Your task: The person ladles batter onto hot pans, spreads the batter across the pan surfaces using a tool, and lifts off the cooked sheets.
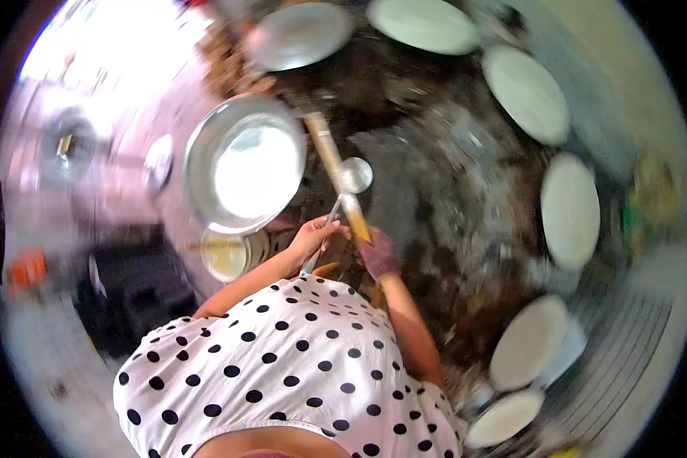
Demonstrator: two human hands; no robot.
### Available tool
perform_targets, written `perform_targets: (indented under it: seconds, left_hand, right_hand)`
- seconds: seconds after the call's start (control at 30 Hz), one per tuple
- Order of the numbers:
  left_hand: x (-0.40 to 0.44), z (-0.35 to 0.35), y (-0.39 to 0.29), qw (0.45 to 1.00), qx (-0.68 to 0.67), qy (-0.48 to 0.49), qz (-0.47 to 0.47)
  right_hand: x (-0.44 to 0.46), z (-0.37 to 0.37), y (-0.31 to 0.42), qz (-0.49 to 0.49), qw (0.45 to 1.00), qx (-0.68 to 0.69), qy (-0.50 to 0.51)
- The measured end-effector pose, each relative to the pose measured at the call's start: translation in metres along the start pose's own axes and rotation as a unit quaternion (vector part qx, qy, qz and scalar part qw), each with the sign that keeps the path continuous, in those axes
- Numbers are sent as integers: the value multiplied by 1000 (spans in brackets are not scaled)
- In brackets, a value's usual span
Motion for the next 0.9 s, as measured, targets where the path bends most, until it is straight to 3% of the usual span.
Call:
perform_targets:
  seconds: [0.03, 0.17, 0.23, 0.27, 0.33, 0.4, 0.47, 0.5, 0.57, 0.6, 0.7, 0.73, 0.77, 0.83, 0.87, 0.9]
  left_hand:
    - [-8, 29, 7, 998, -53, -30, -13]
    - [-23, 128, 60, 966, -173, -187, -47]
    - [2, 159, 87, 941, -188, -281, -17]
    - [17, 183, 88, 932, -178, -317, 0]
    - [61, 233, 84, 922, -189, -337, -13]
    - [99, 281, 72, 910, -110, -400, 6]
    - [136, 317, 75, 896, -49, -440, -30]
    - [149, 337, 62, 882, -8, -470, -27]
    - [168, 362, 39, 867, 27, -497, -8]
    - [170, 374, 17, 860, 119, -495, 15]
    - [204, 405, 17, 827, 282, -483, 46]
    - [213, 410, 26, 802, 357, -477, 45]
    - [214, 406, 35, 827, 314, -460, 74]
    - [184, 398, 46, 849, 328, -407, 84]
    - [169, 394, 47, 866, 346, -352, 83]
    - [153, 389, 48, 867, 341, -355, 82]
  right_hand:
    - [6, -14, -8, -131, 983, 106, 66]
    - [49, -51, -39, -67, 986, -48, 143]
    - [71, -57, -12, -147, 968, -69, 190]
    - [89, -75, -18, -141, 965, -87, 206]
    - [140, -132, -46, -43, 959, -168, 224]
    - [191, -185, -53, 59, 933, -225, 275]
    - [201, -209, 14, -48, 908, -194, 368]
    - [222, -241, 11, 5, 897, -235, 373]
    - [240, -274, 16, -157, 899, -197, 358]
    - [241, -291, 43, -224, 895, -161, 351]
    - [254, -349, 41, -261, 876, -164, 372]
    - [252, -354, 44, -244, 878, -147, 385]
    - [251, -358, 48, -227, 879, -129, 398]
    - [257, -320, 22, 106, 856, -264, 431]
    - [260, -301, 9, 264, 821, -325, 388]
    - [256, -275, 31, 109, 814, -359, 444]
Point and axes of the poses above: each hand's wrist, its own x-axis towards the middle knuckle, its own z-axis out of the back of the hand, y = z × x, the point moved 1 cm from there along x, towards the middle knuckle, and after that the axes turned 10 degrees about -y, right-handed, at the moved point
